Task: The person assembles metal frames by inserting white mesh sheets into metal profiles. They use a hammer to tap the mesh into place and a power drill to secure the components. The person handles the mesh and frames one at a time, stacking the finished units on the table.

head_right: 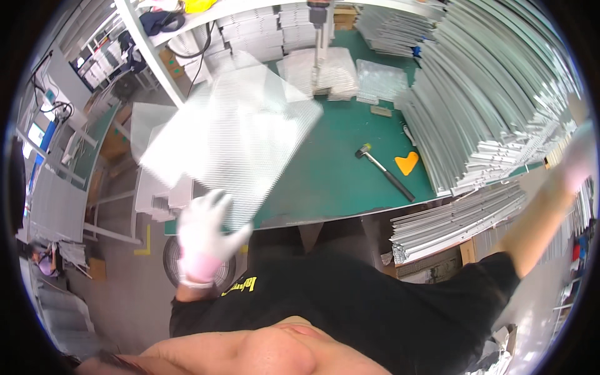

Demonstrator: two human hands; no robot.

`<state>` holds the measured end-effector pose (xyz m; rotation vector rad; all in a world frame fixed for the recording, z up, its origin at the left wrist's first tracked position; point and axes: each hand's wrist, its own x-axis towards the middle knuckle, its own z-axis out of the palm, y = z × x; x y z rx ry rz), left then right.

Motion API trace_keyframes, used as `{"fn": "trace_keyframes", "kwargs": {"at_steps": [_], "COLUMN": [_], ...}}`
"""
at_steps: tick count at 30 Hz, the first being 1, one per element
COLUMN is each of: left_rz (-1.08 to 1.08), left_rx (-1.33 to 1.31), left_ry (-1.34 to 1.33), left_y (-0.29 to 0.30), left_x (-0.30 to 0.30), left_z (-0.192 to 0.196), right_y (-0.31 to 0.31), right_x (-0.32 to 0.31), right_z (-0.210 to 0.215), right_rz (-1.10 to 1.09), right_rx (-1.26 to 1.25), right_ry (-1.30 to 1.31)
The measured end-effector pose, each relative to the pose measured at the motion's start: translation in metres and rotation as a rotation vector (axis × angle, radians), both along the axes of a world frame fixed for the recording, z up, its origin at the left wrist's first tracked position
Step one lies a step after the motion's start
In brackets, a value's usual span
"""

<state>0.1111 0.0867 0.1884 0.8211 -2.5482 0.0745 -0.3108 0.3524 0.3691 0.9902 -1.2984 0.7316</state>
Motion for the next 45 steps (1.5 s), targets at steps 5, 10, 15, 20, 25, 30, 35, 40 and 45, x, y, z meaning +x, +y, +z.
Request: {"fn": "trace_keyframes", "kwargs": {"at_steps": [5, 10, 15, 20, 25, 30, 35, 40, 45], "left_rz": [0.106, 0.070, 0.128, 0.248, 0.297, 0.393, 0.245, 0.186, 0.001], "left_rx": [0.121, 0.150, 0.007, -0.067, -0.099, -0.479, -0.284, -0.084, -0.101], "left_ry": [-0.066, 0.028, 0.073, 0.092, 0.316, 0.656, 0.525, 0.144, 0.012], "left_y": [-0.017, -0.022, -0.009, -0.029, -0.052, -0.049, -0.052, -0.096, -0.131], "left_x": [-0.016, 0.012, 0.042, 0.082, 0.117, 0.117, 0.108, 0.040, 0.035], "left_z": [-0.048, -0.046, -0.053, -0.065, -0.076, -0.078, -0.088, -0.087, -0.097], "right_y": [-0.119, -0.212, -0.282, -0.357, -0.418, -0.420, -0.342, -0.258, -0.215], "right_x": [0.075, 0.162, 0.218, 0.261, 0.289, 0.266, 0.193, 0.060, 0.056], "right_z": [-0.267, -0.395, -0.364, -0.333, -0.306, -0.285, -0.264, -0.371, -0.398], "right_rz": [0.620, 1.845, 2.111, 1.849, 1.961, 1.998, 1.992, 1.425, 0.401], "right_rx": [0.829, 0.435, 0.594, 0.591, 0.597, 0.483, 0.232, 0.204, 0.828], "right_ry": [-1.245, -2.713, -2.481, -2.127, -1.805, -1.811, -1.620, -1.782, -1.399]}}
